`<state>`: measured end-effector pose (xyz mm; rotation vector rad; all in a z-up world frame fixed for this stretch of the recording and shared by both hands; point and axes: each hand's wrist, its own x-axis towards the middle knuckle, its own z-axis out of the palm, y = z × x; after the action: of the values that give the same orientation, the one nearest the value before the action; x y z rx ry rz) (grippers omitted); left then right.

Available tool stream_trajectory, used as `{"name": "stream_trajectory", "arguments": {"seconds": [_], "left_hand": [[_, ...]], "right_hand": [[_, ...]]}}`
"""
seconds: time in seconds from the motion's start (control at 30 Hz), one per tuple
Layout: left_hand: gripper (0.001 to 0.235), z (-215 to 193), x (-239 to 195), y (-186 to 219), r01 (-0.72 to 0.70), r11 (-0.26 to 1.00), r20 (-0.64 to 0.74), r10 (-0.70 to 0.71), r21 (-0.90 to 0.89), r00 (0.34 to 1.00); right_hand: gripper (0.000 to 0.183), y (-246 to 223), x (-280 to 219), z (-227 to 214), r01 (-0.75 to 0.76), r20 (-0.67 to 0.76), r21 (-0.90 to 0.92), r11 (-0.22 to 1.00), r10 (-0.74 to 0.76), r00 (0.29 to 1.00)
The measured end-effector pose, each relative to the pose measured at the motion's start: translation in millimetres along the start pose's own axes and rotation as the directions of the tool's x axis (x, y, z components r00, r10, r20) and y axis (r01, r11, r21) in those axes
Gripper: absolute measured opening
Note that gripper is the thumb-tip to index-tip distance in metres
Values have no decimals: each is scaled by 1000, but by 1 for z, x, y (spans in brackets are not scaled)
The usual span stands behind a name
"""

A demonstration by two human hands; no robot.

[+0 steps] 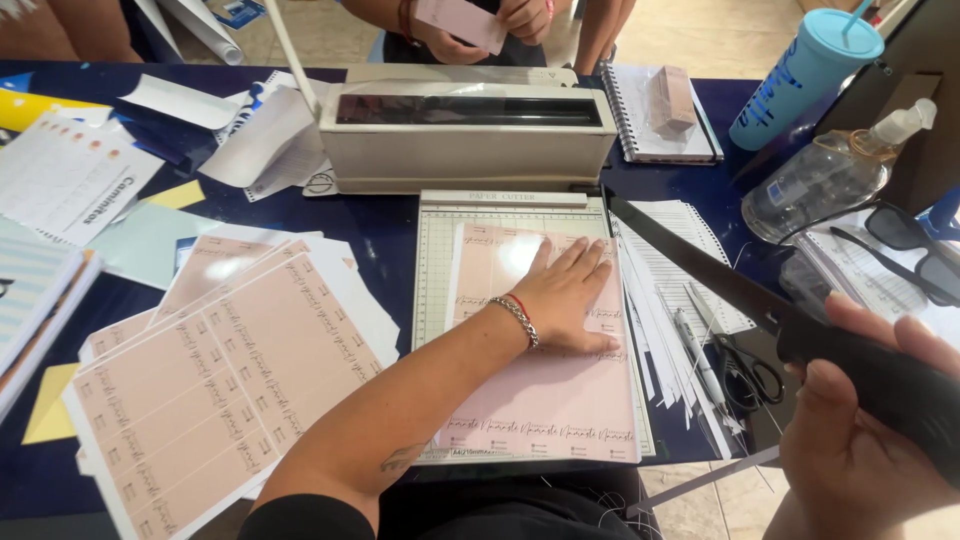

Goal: Trimming printed sheets into smaller strips using a manual paper cutter

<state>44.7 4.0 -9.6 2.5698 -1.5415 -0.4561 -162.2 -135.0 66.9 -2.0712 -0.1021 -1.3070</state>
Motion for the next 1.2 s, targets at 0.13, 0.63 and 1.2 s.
{"name": "stream_trajectory", "arguments": {"seconds": [0.13,0.63,1.2], "left_hand": [[110,-4,8,-3,93,996,-26,-93,-1,995],[107,17,28,-12,125,992,-169,-126,-19,977],[107,14,29,-17,96,993,-167,-106,-66,980]], "right_hand": [[44,-19,-6,-3,-151,27,-122,981,155,988],[34,-45,-14,-9,-383,47,-333,862,421,906],[33,-61,-29,-4,-396,44,-411,821,452,891]]}}
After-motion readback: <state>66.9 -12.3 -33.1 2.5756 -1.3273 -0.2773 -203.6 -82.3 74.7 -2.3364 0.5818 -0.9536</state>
